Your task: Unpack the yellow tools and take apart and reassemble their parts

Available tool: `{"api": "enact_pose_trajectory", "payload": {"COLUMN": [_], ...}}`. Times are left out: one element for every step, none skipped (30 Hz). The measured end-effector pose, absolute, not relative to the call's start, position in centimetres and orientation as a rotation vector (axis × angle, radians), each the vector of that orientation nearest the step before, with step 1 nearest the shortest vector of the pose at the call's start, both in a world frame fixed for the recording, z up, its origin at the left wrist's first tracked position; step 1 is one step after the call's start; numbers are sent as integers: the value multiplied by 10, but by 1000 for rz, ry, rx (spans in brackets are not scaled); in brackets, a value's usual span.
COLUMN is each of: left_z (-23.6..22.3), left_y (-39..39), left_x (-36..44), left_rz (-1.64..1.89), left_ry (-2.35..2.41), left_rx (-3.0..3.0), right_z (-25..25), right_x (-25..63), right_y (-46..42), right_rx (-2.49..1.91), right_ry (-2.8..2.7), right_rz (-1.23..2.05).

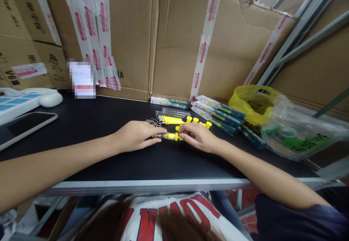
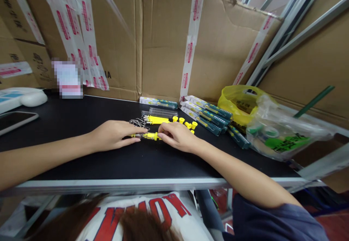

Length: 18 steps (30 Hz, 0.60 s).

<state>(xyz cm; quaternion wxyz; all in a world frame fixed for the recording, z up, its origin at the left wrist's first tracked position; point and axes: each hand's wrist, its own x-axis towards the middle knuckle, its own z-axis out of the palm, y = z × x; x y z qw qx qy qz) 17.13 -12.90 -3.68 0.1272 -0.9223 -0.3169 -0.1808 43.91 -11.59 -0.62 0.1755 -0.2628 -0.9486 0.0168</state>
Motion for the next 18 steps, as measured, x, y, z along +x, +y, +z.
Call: {"api": "enact_pose_trajectory", "payload": {"left_z": [-37, -37, -37, -37, -37, -37, -37, -37, -37, -37, -37, -36, -36, -36, -36, -36, -37, -37], "left_y": [-129, -129, -129, -129, -129, -129, -129, -129, -130, -130, -130, -130, -130, -130, -130, -129, -129, -129], "left_x": [171, 171, 171, 171, 171, 171, 171, 171, 171, 172, 172, 172, 172, 172, 172, 172, 172, 172], "left_rz": [-529, -532, -534, -535, -535, -533, -532, -530, -528, -527, -527, -529, -530, -532, -533, -534, -535, -536], "left_ry": [-920, -919, -921, -923, -925, -927, -928, -928, -928, -927, -927, -927, -927, -926, -925, -923, -923, -923], "left_rx": [-2687, -2688, -2688, -2687, -2685, -2683, -2681, -2681, -2682, -2683, -2683, -2683, -2683, -2683, -2684, -2686, -2687, -2689], "right_z": [-6, -6, -6, -6, -6, -6, -7, -7, -8, -8, -9, -9, -9, -10, -10, -10, -10, -9], "right_x": [439, 439, 439, 439, 439, 439, 439, 439, 438, 438, 438, 438, 439, 439, 439, 439, 439, 439], "right_y": [-116, -117, -117, -117, -116, -116, -116, -115, -115, -114, -113, -113, -112, -112, -112, -112, -112, -112], "right_rx": [-743, -748, -758, -774, -792, -807, -818, -822, -820, -815, -812, -811, -813, -818, -825, -831, -836, -840], "right_ry": [-2682, -2677, -2673, -2668, -2664, -2660, -2660, -2664, -2672, -2683, -2694, -2703, -2710, -2714, -2715, -2715, -2714, -2714], "right_rz": [51, 51, 51, 50, 51, 51, 49, 43, 34, 23, 12, 2, -3, -5, -6, -4, 0, 8]}}
